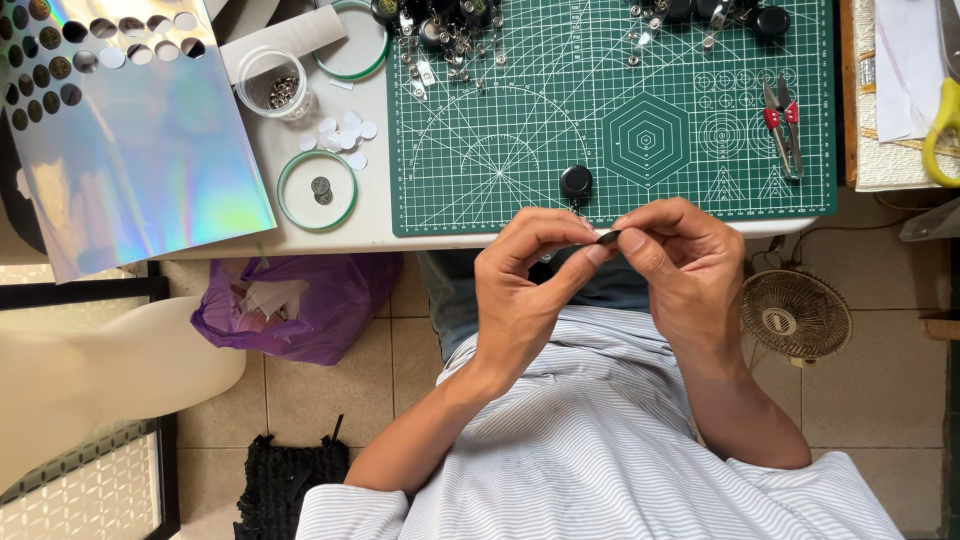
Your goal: The person peels circular holographic stickers from a sheet and places them onto small black keychain fobs. They then attach metal split rings to the fobs using their fingers. The process is repeated for multiple keychains on a green cutting mat.
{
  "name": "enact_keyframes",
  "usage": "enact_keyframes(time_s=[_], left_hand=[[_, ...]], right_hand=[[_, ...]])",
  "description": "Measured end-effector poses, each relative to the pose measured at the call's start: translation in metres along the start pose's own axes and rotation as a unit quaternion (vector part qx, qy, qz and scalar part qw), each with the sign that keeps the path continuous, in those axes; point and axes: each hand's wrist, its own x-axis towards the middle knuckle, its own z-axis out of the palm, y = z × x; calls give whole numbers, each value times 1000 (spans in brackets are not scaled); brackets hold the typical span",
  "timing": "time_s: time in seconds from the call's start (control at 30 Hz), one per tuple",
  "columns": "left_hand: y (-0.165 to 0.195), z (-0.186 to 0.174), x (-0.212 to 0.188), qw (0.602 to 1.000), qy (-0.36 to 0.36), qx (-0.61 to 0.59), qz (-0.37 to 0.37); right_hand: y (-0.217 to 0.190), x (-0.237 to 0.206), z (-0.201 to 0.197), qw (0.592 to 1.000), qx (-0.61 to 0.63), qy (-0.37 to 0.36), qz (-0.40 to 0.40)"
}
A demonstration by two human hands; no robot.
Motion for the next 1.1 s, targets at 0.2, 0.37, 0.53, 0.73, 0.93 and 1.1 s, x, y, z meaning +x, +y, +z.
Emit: enact_keyframes(time_s=[0.2, 0.37, 0.53, 0.73, 0.93, 1.1], left_hand=[[4, -5, 1, 998, 0, -39, -56], [7, -13, 0, 997, -43, -15, -61], [12, -12, 4, 994, -93, 10, -64], [20, -9, 5, 993, -83, -2, -81], [19, -6, 4, 994, -37, 101, -13], [17, -5, 1, 996, -41, 72, -12]], right_hand=[[-8, -1, 3, 996, -63, -68, -13], [-15, -3, -2, 995, -79, -62, 15], [-22, -1, -14, 992, -40, -91, 84], [-24, 0, -12, 989, -34, -98, 105], [-24, 0, -10, 989, -37, -90, 107], [-20, -1, -12, 990, -30, -94, 100]])
